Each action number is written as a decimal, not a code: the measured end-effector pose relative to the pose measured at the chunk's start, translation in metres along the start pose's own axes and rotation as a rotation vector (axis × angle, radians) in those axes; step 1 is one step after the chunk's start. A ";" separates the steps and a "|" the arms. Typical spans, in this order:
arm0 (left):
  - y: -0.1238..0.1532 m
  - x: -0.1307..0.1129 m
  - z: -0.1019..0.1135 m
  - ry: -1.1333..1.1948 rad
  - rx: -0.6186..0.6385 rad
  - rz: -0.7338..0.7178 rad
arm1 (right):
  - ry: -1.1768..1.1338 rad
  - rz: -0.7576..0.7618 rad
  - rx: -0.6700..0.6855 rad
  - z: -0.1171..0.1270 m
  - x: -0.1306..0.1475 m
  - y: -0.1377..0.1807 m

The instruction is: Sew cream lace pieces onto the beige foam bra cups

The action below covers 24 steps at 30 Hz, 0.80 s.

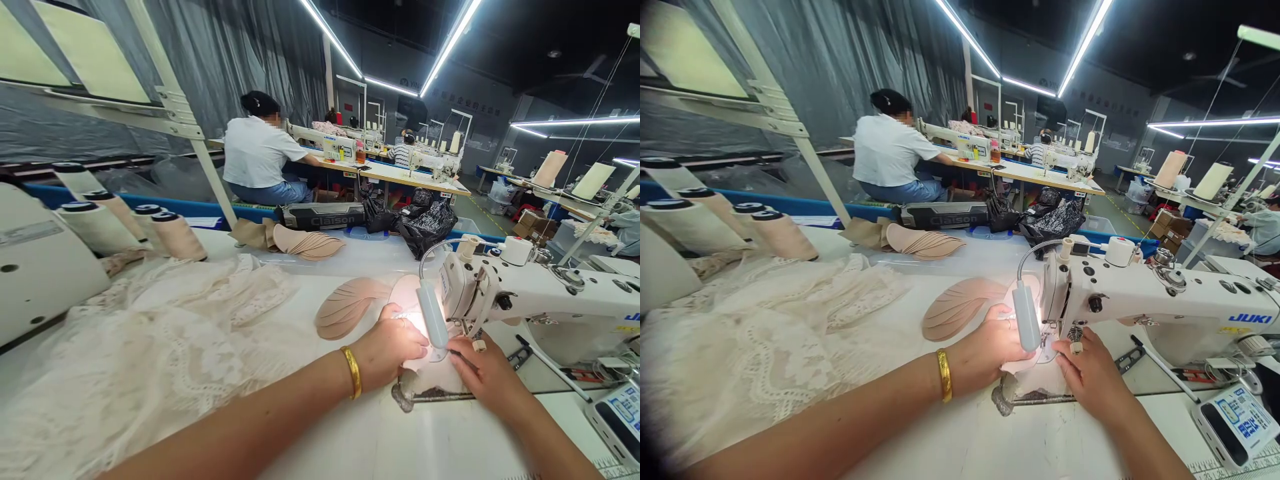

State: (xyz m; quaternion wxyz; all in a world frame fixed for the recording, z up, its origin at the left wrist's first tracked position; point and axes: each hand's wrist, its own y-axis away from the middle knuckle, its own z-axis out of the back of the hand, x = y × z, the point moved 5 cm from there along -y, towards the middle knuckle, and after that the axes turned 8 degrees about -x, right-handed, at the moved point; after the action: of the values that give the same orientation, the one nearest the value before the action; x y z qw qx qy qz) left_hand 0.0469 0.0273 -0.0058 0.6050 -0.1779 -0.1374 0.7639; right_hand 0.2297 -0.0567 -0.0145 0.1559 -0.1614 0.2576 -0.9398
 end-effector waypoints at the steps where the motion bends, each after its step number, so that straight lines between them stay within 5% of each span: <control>1: 0.000 0.001 -0.001 0.003 -0.001 0.004 | -0.025 -0.014 -0.024 0.002 0.001 -0.001; 6: 0.000 0.001 -0.003 0.015 -0.018 0.021 | -0.106 -0.088 -0.141 0.006 0.000 -0.003; 12: 0.001 0.001 -0.003 0.053 -0.031 0.019 | -0.219 -0.228 -0.084 0.001 -0.009 -0.001; 24: 0.004 0.000 -0.006 0.039 -0.079 0.000 | -0.234 -0.197 -0.091 0.000 -0.007 0.001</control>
State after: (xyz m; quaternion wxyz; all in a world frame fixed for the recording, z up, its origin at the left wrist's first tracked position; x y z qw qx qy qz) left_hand 0.0459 0.0267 -0.0128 0.5999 -0.2167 -0.1555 0.7543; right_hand 0.2360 -0.0549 -0.0159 0.0842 -0.3012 0.2630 -0.9127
